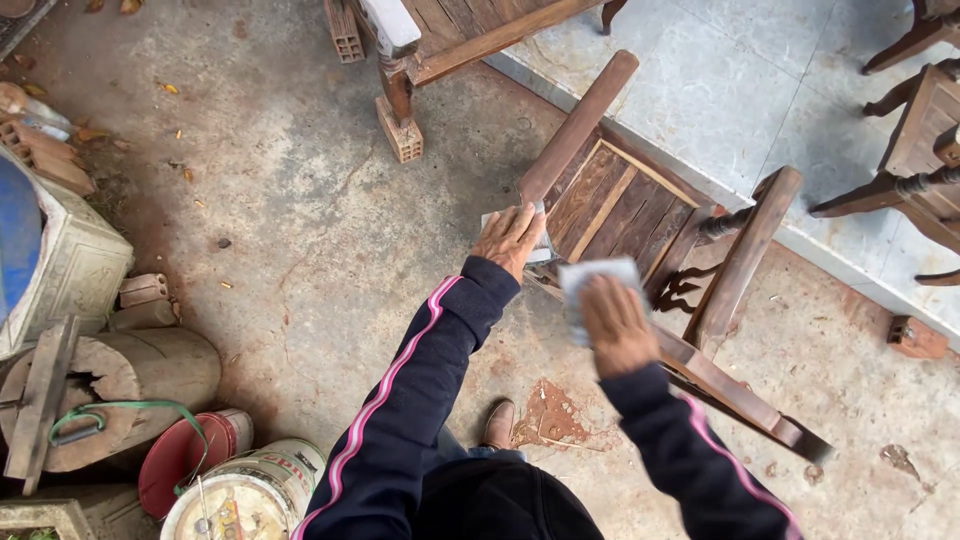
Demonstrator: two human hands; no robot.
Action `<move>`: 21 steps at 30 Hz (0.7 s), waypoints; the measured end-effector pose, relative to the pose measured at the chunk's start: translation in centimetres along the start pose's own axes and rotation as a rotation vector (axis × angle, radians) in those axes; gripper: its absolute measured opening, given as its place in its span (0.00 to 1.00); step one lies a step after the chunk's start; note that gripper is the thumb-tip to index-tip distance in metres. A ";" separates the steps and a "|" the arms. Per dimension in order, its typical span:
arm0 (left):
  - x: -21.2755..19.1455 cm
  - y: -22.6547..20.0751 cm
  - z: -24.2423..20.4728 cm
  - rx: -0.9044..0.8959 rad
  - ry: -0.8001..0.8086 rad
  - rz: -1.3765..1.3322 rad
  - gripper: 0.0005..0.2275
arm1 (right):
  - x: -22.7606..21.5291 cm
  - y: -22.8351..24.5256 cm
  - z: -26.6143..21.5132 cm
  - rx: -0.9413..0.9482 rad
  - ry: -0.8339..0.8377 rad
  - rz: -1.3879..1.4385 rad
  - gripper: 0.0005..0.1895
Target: Sanding and cleaning wooden furniture pieces to prepare or restore them.
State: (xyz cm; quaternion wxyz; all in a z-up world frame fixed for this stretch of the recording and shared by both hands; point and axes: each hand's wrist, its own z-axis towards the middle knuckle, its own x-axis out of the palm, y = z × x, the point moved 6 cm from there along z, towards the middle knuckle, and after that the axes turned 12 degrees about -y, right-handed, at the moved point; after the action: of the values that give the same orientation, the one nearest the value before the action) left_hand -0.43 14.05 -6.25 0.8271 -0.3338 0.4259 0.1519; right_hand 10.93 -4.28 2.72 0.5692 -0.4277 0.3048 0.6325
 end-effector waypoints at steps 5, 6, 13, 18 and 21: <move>1.0 0.3 0.0 -0.020 0.014 -0.024 0.32 | -5.4 -4.3 -7.5 0.096 -0.147 0.080 0.27; 1.1 0.5 -0.4 -0.024 0.008 -0.043 0.33 | -4.7 -4.3 -8.1 0.140 -0.056 0.010 0.29; -0.7 -0.2 -0.5 -0.002 -0.009 -0.052 0.34 | 3.9 2.6 4.5 0.035 0.138 -0.007 0.29; -0.8 0.1 -0.2 0.029 -0.015 -0.024 0.32 | 2.5 1.5 2.8 0.056 0.151 -0.070 0.27; -0.6 0.6 -1.0 0.020 -0.027 -0.045 0.32 | -1.5 -1.3 -3.2 0.150 -0.016 0.084 0.28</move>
State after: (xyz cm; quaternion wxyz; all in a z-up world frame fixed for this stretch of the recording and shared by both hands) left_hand -1.71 13.79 -6.43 0.8394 -0.3329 0.4083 0.1334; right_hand 12.79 -7.60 2.77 0.5750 -0.3656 0.3643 0.6349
